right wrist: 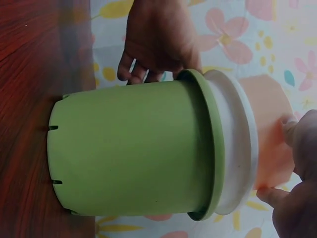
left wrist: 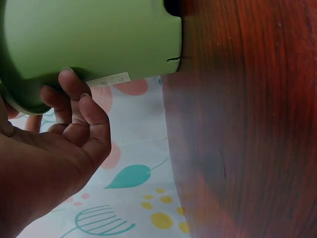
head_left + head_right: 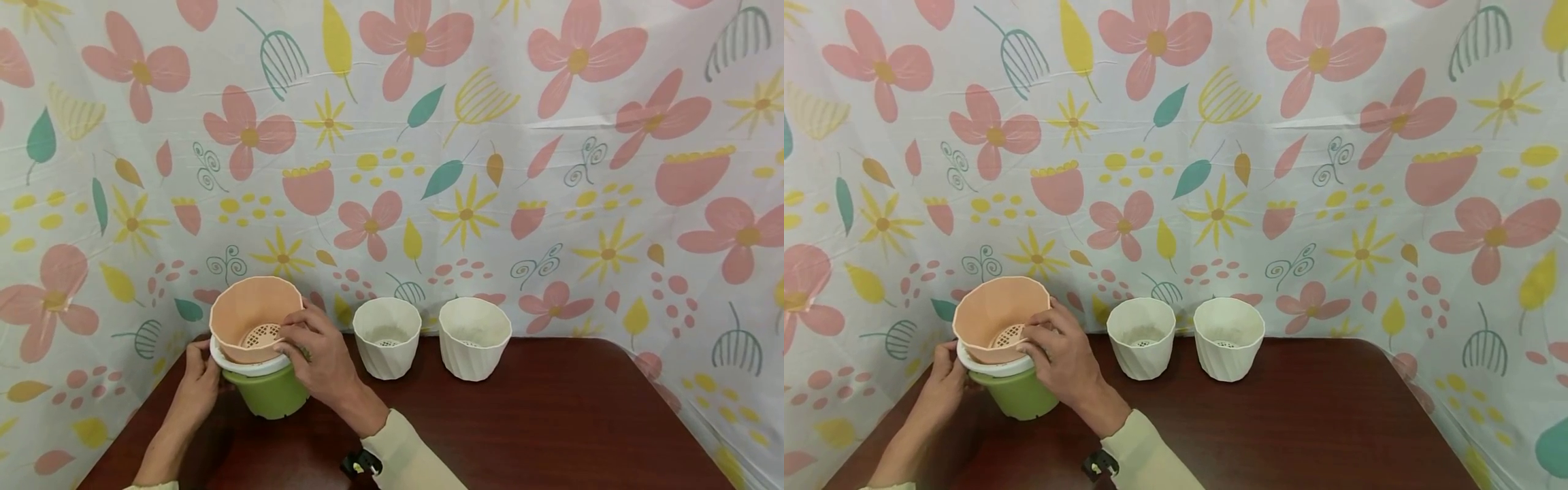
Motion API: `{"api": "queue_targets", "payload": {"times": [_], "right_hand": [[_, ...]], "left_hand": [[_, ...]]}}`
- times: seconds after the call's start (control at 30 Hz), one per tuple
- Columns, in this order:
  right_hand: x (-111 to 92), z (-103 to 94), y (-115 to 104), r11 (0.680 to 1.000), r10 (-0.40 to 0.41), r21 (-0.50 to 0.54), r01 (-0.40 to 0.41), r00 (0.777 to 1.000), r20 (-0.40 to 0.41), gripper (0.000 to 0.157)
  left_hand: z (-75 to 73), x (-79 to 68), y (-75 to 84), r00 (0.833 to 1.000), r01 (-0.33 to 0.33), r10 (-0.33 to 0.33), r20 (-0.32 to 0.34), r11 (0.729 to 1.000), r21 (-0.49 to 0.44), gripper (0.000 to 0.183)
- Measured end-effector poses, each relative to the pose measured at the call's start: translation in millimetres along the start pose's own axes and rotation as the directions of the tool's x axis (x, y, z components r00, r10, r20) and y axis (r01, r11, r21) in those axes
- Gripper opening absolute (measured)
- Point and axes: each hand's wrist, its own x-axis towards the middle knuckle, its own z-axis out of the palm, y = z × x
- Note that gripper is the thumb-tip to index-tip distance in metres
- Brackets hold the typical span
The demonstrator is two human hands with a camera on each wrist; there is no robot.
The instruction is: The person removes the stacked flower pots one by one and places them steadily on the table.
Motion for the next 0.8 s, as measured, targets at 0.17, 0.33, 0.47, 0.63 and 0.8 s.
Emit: {"api": "queue_targets", "payload": {"times": [0.17,0.33,0.47,0.63,0.8], "right_hand": [[4.0,-0.5,-2.9,1.0,-0.008,0.007,0.008,1.0,0.001,0.009],[4.4,-2.9,-4.4,1.0,-0.002,0.002,0.002,1.0,-0.008,0.01],[5.8,-5.9,-5.5,1.0,-0.003,0.0,0.003,1.0,-0.014,0.009],[7.6,-9.4,-7.9,1.0,-0.011,0.004,0.011,1.0,-0.025,0.009],[10.8,-13.8,-9.4,1.0,-0.021,0.021,0.022,0.999,-0.043,0.01]], "left_hand": [[-4.0,-2.6,1.3,1.0,-0.022,0.023,-0.015,0.999,0.03,0.05],[-3.2,-2.1,-0.1,1.0,-0.023,0.023,0.003,0.999,0.037,0.05],[-2.4,-1.3,-0.4,0.999,-0.033,0.033,0.0,0.999,0.035,0.049],[-1.8,-2.7,1.6,0.999,-0.046,0.046,-0.014,0.999,0.024,0.045],[0.8,-3.3,4.2,0.999,-0.036,0.036,-0.009,0.999,0.02,0.047]]}}
